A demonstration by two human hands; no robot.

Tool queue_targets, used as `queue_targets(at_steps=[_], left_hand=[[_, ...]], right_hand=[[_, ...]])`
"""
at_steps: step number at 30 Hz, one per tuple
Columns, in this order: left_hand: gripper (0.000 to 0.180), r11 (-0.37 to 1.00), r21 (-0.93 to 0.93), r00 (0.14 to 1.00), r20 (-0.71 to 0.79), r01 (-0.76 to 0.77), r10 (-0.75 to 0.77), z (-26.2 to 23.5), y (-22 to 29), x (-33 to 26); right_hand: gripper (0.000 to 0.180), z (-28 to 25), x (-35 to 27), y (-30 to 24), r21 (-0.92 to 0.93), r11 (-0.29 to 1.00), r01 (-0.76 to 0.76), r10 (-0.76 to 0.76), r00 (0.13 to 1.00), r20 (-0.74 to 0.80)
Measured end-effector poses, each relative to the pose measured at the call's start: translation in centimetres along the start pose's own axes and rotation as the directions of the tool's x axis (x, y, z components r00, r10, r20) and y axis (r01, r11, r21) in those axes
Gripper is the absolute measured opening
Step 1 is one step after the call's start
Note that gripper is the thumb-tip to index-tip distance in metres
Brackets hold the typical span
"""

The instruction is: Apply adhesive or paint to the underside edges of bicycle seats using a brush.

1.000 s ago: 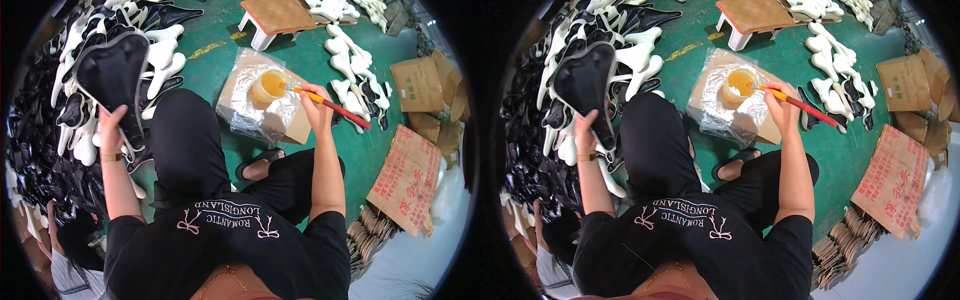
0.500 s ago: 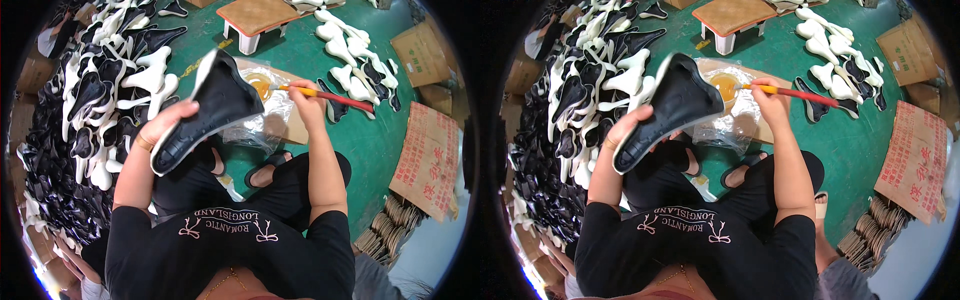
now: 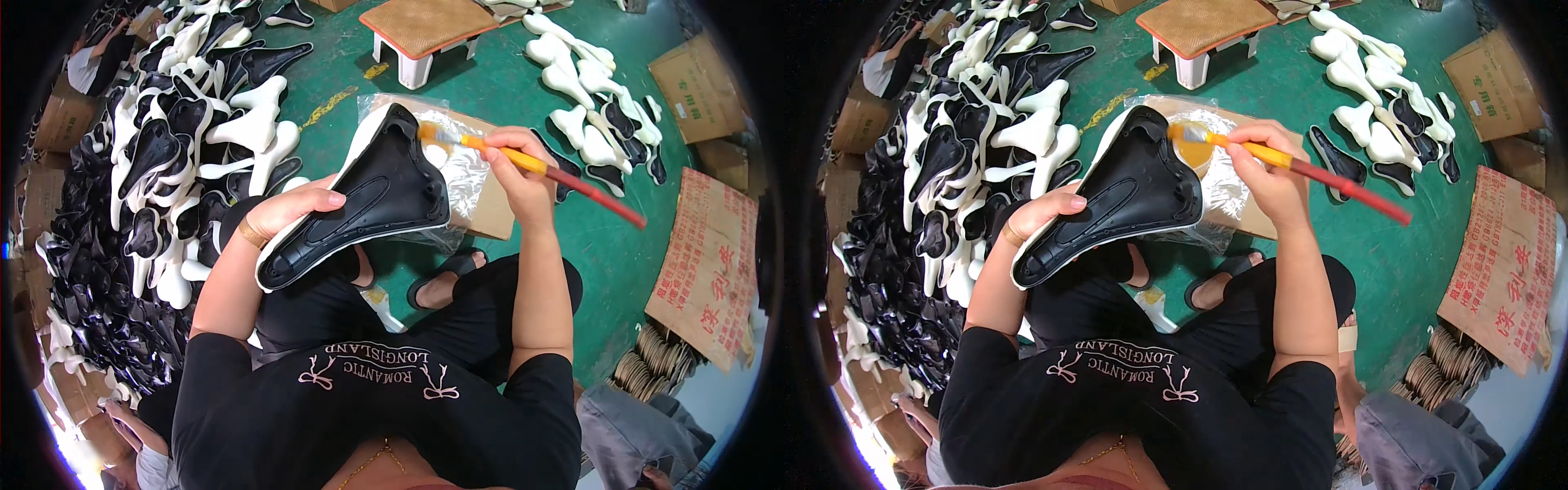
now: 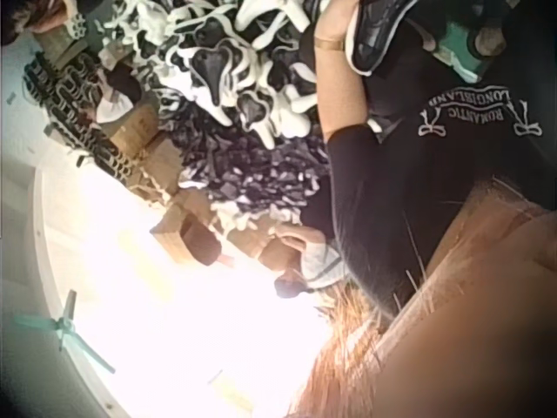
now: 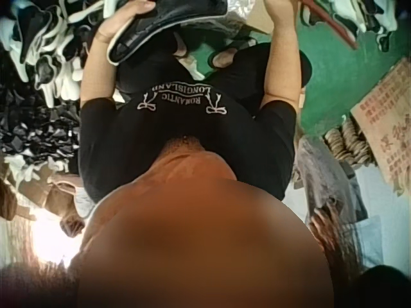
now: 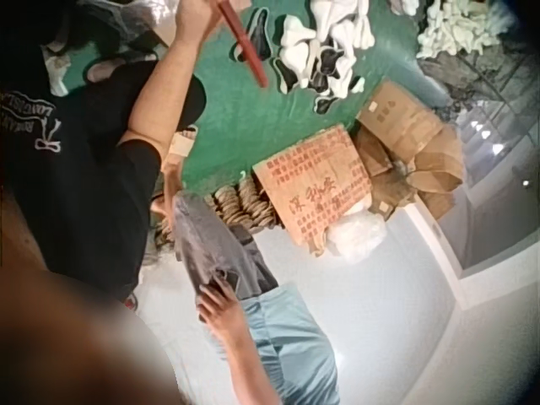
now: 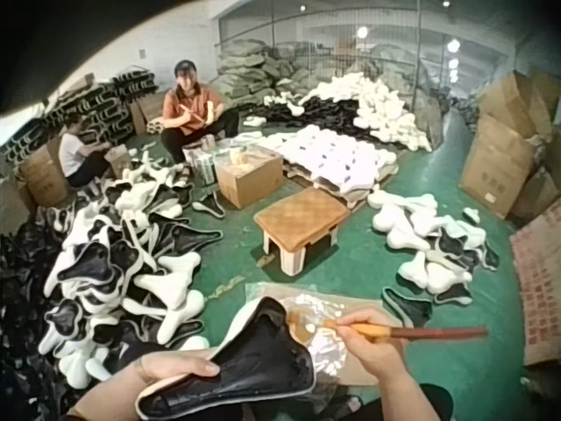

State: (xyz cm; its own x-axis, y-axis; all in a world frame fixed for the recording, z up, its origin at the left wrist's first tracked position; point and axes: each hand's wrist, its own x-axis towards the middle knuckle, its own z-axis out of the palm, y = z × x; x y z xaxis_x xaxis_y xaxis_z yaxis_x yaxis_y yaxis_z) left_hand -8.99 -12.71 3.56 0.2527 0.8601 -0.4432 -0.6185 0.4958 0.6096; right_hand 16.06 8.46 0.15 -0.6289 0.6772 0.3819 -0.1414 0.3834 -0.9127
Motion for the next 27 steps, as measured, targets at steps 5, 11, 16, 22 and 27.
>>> queue_targets(at_steps=[5,11,16,22,27], left_hand=[[0.070,1.000,-0.004,1.000,-0.020,-0.016,0.016,0.0,0.0,-0.3],[0.075,0.995,0.065,0.991,-0.103,-0.080,0.086,-0.3,-0.5,-0.1],[0.078,0.932,0.312,0.977,-0.044,-0.186,0.210,-0.8,-0.2,-0.2],[0.086,0.827,0.513,0.958,-0.032,-0.228,0.284,-1.2,-0.4,0.1],[0.091,0.582,0.771,0.905,-0.015,-0.260,0.424,-1.7,-1.2,0.9]], right_hand=[[0.008,-0.1,0.4,-1.2,-0.136,0.987,0.088,-0.071,0.990,0.125],[0.007,-0.2,0.2,-1.9,-0.190,0.981,0.033,-0.003,0.988,0.154],[0.007,-0.3,0.1,-2.1,-0.176,0.984,-0.040,0.063,0.990,0.127],[0.005,0.0,-0.5,-1.9,-0.001,0.968,-0.251,0.251,0.966,0.065],[0.005,-0.4,-0.3,-0.8,-0.125,0.985,-0.117,0.128,0.988,0.082]])
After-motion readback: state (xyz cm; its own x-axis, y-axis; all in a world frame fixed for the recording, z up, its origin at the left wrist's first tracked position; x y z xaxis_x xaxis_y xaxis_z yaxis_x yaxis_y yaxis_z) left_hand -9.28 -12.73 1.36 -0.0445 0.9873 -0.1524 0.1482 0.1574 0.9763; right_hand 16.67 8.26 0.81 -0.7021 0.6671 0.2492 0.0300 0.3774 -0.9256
